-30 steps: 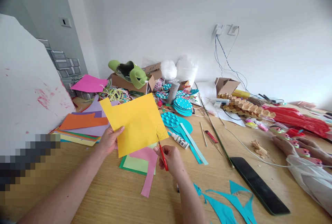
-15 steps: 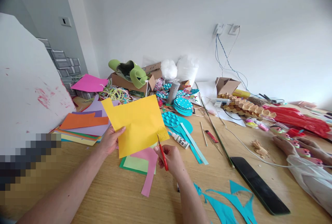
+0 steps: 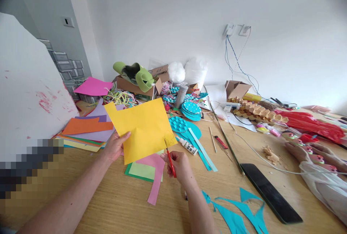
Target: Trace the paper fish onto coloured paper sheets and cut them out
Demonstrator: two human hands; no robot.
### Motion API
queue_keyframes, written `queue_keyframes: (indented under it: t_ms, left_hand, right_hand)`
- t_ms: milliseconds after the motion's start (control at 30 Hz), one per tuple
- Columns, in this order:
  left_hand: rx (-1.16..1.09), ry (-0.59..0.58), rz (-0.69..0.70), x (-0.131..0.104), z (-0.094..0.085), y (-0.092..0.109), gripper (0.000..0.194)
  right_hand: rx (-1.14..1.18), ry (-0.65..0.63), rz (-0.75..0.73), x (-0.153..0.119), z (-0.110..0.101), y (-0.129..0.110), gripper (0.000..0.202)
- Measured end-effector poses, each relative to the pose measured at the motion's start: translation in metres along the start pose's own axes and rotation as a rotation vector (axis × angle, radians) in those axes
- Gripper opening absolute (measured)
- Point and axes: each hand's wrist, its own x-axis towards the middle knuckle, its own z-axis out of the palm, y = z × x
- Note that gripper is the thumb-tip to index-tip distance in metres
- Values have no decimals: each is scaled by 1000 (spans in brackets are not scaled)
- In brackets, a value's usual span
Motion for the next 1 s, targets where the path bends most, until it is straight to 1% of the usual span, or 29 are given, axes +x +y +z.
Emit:
queue_keyframes:
  t_ms: [300, 533, 800, 1000]
  left_hand:
    - [-18, -10, 4, 1, 0, -1, 61]
    - [-22, -15, 4, 1, -1, -2, 61]
    - [12, -41, 27, -1, 3, 1, 57]
    - [18, -49, 42, 0, 2, -1, 57]
  right_hand:
    - [20, -53, -48, 2, -1, 3, 52]
    - [67, -100, -75, -6, -4, -7, 53]
    - [33, -123, -107, -9, -4, -12, 52]
    - [35, -101, -59, -7, -4, -10, 51]
